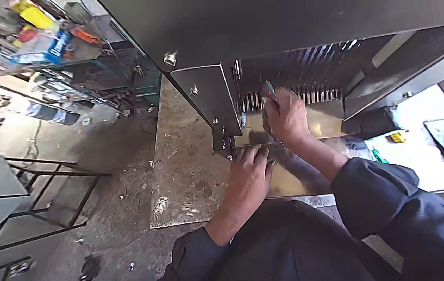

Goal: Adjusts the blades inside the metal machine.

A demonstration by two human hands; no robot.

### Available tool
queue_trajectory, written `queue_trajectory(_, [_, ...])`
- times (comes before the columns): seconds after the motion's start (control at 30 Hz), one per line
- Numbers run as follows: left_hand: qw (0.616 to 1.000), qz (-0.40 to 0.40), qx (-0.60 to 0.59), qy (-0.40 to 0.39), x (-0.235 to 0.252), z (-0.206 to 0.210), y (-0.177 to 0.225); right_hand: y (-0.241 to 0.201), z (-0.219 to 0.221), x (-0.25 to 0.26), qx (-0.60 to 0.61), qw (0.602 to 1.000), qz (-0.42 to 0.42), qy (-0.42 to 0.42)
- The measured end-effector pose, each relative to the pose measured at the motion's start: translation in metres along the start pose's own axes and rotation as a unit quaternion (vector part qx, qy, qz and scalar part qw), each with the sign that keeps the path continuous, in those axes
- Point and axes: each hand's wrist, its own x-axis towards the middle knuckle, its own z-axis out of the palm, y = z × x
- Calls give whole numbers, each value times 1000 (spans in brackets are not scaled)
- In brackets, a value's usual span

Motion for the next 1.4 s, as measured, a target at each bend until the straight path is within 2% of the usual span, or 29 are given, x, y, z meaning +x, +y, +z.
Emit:
queue_trajectory(0.1, [999, 24, 19, 24, -3, -2, 2, 0, 5, -4, -14, 997, 60, -47])
queue_trajectory(0.2, [994, 71, 21, 85, -13, -7, 3, -10, 3, -4, 18, 996, 87, -12])
queue_trajectory(0.27, [991, 102, 14, 88, -20, -7, 2, -15, 1, -2, 27, 996, 81, 24])
queue_trajectory(0.33, [990, 123, 11, 70, -25, -5, 0, -15, 3, -5, 9, 993, 116, -23])
queue_trajectory(0.4, [988, 139, 5, 72, -21, -4, -2, -14, 5, -3, 30, 990, 135, -19])
queue_trajectory(0.5, [987, 145, -5, 68, -22, -3, -4, -20, 1, -1, 67, 991, 118, 19])
queue_trajectory(0.63, [986, 154, -5, 60, -19, -3, -4, -12, 2, -3, 33, 989, 135, -46])
queue_trajectory(0.73, [986, 159, -5, 58, -20, -2, -4, -20, -9, -11, 45, 995, 91, 24])
queue_trajectory(0.8, [986, 155, -3, 59, -20, -2, -4, -26, -10, -11, 9, 996, 65, 55])
queue_trajectory(0.93, [986, 156, -7, 60, -19, -2, -5, -25, -1, -11, -54, 994, 94, -24])
queue_trajectory(1.1, [987, 151, -16, 59, -19, -2, -6, -25, 8, -17, -65, 997, 13, 47])
queue_trajectory(1.27, [986, 156, -19, 59, -19, -2, -7, -29, 17, -5, -111, 987, 91, -76])
queue_trajectory(1.33, [986, 155, -22, 60, -21, -2, -7, -28, 18, -9, -84, 992, 88, -41])
queue_trajectory(1.4, [985, 158, -22, 62, -20, -2, -8, -27, 15, -13, -54, 996, 57, 44])
